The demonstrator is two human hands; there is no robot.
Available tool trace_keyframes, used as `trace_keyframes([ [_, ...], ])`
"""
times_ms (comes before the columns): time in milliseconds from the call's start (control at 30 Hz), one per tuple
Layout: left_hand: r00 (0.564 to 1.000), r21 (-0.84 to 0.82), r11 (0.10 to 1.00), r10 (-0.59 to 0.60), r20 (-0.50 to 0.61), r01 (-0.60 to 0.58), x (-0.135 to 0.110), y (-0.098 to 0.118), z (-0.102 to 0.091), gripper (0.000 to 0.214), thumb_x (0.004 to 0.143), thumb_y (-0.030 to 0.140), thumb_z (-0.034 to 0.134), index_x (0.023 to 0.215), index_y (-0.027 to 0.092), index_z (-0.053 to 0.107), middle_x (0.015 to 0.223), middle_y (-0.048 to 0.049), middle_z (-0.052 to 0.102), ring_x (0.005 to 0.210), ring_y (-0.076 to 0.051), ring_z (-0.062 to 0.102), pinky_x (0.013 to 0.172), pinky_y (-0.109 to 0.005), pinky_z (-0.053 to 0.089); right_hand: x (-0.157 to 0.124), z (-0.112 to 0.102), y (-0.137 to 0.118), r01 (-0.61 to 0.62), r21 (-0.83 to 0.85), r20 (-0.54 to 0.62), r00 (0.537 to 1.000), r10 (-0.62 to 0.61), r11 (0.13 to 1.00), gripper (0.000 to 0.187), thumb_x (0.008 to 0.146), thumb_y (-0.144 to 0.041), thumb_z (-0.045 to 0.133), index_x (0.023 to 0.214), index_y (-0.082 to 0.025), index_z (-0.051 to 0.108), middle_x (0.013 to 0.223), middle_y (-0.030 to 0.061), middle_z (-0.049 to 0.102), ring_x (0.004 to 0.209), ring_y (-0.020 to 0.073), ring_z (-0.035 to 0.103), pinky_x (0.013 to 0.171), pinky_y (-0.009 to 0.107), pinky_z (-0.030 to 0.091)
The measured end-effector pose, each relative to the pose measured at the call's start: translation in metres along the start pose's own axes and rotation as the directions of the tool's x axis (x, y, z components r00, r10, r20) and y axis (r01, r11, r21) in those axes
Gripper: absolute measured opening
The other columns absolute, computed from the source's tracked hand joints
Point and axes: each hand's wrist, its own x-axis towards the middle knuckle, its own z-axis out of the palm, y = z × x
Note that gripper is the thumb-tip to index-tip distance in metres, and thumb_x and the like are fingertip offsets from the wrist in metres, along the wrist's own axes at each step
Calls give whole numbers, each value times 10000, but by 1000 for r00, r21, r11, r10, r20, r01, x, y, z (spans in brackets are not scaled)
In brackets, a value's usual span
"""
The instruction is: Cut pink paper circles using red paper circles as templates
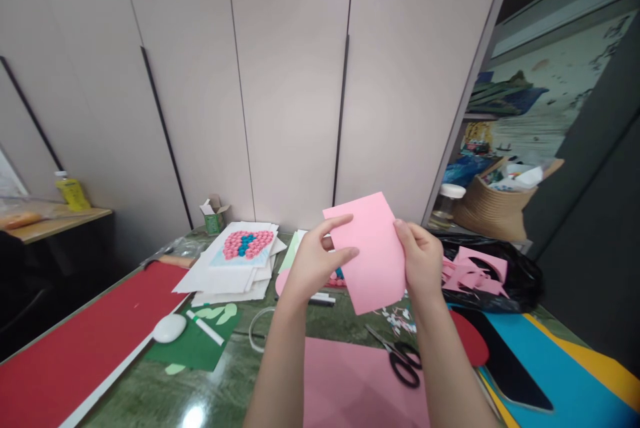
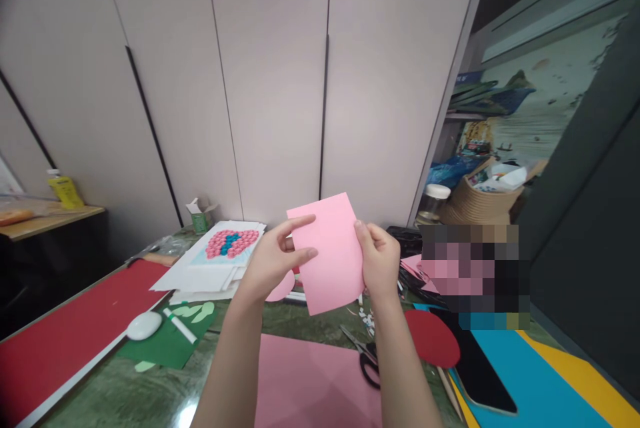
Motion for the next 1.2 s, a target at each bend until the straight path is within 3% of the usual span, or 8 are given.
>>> trace_keyframes([
  [133,999,70,997,20,-29,-18,0,0,-4,514,685,165,618,1187,220,522,983,-63,656,670,-117,566,554,-219,459,6,-8,-2,28,-29,131,991,-24,999,275,821,-389,490,678,-163,554,642,-7,510,591,123,444,523,211,339],
  [267,999,134,991,28,21,-30,-1,2,-5,518,666,142,620,1171,222,541,1148,-72,595,787,-143,576,623,-240,486,9,-15,0,-37,-59,238,970,50,998,354,843,-423,436,600,-168,475,571,-25,423,529,109,374,486,215,303],
  [500,997,150,989,0,83,-12,-2,1,1,539,680,163,609,1200,266,511,1255,-53,518,818,-159,571,564,-237,502,4,-10,-3,15,-202,79,997,1,979,382,823,-393,478,535,-180,342,543,-45,265,513,90,254,446,221,201],
  [633,996,123,991,42,75,-51,0,2,1,585,652,148,642,1213,243,502,1275,-57,495,917,-171,565,700,-244,497,1,-7,-6,36,-189,24,999,-32,981,377,797,-370,526,515,-174,371,525,-50,268,498,84,255,443,222,204],
  [800,996,133,990,63,-58,-55,2,3,1,620,699,221,622,1283,252,415,1019,-45,613,786,-146,586,649,-232,472,0,-7,-5,108,-185,120,989,-87,977,347,758,-359,581,504,-160,453,492,-54,303,473,81,276,447,222,218],
  [933,993,171,985,52,-102,-34,1,2,-2,438,728,253,589,1164,240,543,951,-43,635,760,-157,599,623,-238,467,2,-10,-2,141,-207,238,967,-90,968,283,794,-350,526,586,-159,524,543,-31,428,513,101,370,478,223,268],
  [1033,993,237,968,102,-52,-87,1,3,-2,315,712,213,599,1024,213,640,1035,-48,648,941,-196,586,783,-269,455,3,-12,-2,151,-227,272,958,-86,962,353,851,-367,417,560,-169,448,545,-28,390,517,103,347,476,228,256],
  [1200,993,271,955,108,45,-116,2,4,2,304,689,190,621,989,216,662,1068,-40,655,1047,-205,548,909,-292,393,-2,-9,-8,152,-290,152,982,-111,945,398,830,-380,463,522,-185,304,526,-45,261,495,87,260,455,234,206],
])
